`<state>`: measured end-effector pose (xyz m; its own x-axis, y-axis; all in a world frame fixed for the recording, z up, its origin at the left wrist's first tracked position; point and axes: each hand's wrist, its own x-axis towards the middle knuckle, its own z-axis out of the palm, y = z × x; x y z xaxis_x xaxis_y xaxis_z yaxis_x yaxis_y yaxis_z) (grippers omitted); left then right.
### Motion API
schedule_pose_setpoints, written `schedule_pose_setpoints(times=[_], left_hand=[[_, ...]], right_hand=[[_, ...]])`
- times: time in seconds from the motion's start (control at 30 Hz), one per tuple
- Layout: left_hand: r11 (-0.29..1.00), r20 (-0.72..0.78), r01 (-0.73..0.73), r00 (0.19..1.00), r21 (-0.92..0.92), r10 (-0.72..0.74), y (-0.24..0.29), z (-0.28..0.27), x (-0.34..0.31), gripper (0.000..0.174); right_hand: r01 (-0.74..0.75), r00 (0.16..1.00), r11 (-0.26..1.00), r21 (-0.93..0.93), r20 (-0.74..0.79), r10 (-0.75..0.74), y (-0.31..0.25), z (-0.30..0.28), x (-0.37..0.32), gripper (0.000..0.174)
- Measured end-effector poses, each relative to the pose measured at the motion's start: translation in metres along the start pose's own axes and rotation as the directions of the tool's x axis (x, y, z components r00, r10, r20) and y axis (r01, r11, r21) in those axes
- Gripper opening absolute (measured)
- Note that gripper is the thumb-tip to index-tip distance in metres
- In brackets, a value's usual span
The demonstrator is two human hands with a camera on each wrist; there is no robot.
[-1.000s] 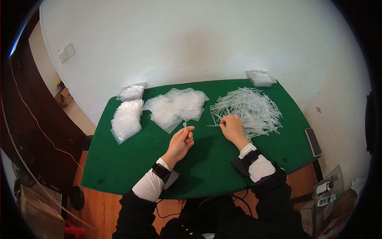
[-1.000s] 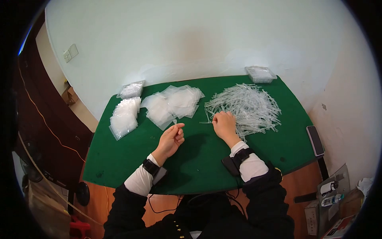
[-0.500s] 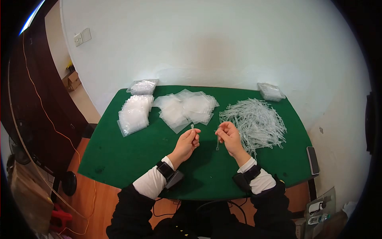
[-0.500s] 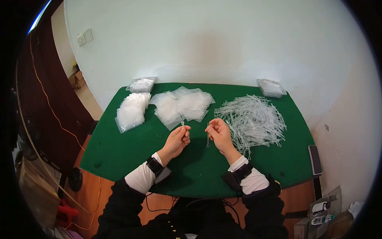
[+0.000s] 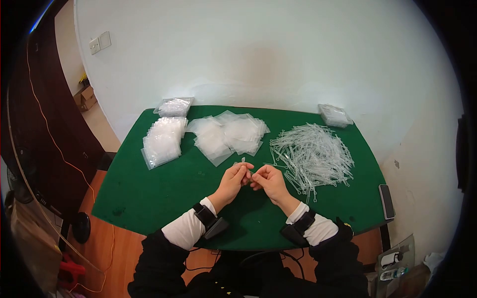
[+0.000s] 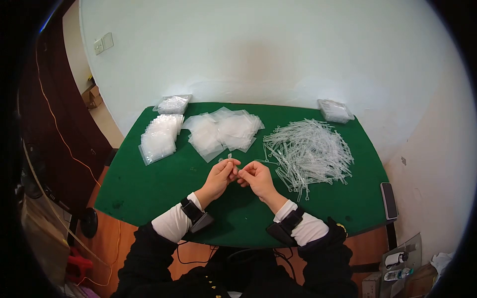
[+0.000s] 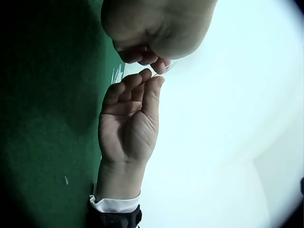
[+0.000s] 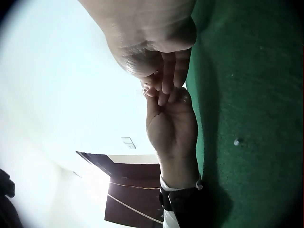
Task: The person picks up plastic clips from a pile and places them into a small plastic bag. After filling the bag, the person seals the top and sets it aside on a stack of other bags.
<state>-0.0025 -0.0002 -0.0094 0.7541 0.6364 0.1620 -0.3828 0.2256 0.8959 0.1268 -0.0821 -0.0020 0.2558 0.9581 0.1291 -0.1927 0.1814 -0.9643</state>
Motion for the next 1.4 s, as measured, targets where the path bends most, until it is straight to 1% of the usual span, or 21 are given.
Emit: schedule_pose_setpoints(times=[0.07, 0.23, 0.33, 0.47, 0.57, 0.67, 0.8, 0.87, 1.03, 1.17, 1.3, 1.4], left_hand=[[1.000, -0.003, -0.005, 1.000, 0.003, 0.005, 0.001, 0.000, 0.000, 0.023], [0.999, -0.027, -0.042, 0.999, 0.000, 0.041, 0.001, 0.001, -0.001, 0.023], [0.998, -0.042, -0.057, 0.998, -0.016, 0.056, 0.001, -0.001, 0.000, 0.023], [0.997, -0.047, -0.052, 0.998, -0.063, 0.049, 0.000, -0.003, 0.001, 0.024], [0.994, -0.034, -0.034, 0.999, -0.106, 0.031, 0.001, -0.003, 0.000, 0.025], [0.992, -0.032, 0.040, 0.999, -0.116, -0.043, 0.005, -0.002, -0.001, 0.028], [0.985, 0.012, 0.060, 0.998, -0.159, -0.059, 0.007, -0.001, -0.001, 0.030], [0.985, 0.019, 0.063, 0.998, -0.162, -0.061, 0.007, 0.000, -0.001, 0.030], [0.984, 0.056, 0.063, 0.997, -0.165, -0.055, 0.004, -0.001, 0.000, 0.030], [0.985, 0.084, 0.047, 0.996, -0.169, -0.033, 0.002, -0.002, 0.000, 0.030], [0.990, 0.090, 0.046, 0.995, -0.135, -0.034, 0.005, -0.001, -0.002, 0.030], [0.993, 0.086, 0.047, 0.996, -0.110, -0.037, 0.008, 0.002, -0.002, 0.030]], right_hand=[[-0.009, 0.999, 0.998, -0.057, 0.050, 0.012, 0.001, -0.002, -0.001, 0.008], [-0.049, 0.994, 0.994, -0.094, 0.090, 0.058, 0.000, -0.001, -0.002, 0.011], [-0.112, 0.981, 0.984, -0.141, 0.141, 0.132, -0.001, 0.000, -0.003, 0.013], [-0.109, 0.978, 0.991, -0.078, 0.169, 0.121, -0.005, 0.002, -0.003, 0.015], [-0.121, 0.976, 0.990, -0.073, 0.172, 0.132, -0.005, 0.002, -0.003, 0.016], [-0.136, 0.974, 0.988, -0.078, 0.174, 0.148, -0.005, 0.002, -0.003, 0.016], [-0.166, 0.967, 0.982, -0.095, 0.180, 0.181, -0.006, 0.002, -0.004, 0.017], [-0.188, 0.962, 0.977, -0.097, 0.183, 0.203, -0.007, 0.002, -0.004, 0.016], [-0.184, 0.963, 0.978, -0.093, 0.182, 0.199, -0.003, 0.000, -0.002, 0.015], [-0.202, 0.963, 0.975, -0.095, 0.162, 0.216, -0.006, 0.002, -0.003, 0.021], [-0.174, 0.974, 0.983, -0.067, 0.133, 0.181, -0.009, 0.003, -0.003, 0.023], [-0.175, 0.971, 0.982, -0.076, 0.150, 0.184, -0.007, 0.002, -0.003, 0.031]])
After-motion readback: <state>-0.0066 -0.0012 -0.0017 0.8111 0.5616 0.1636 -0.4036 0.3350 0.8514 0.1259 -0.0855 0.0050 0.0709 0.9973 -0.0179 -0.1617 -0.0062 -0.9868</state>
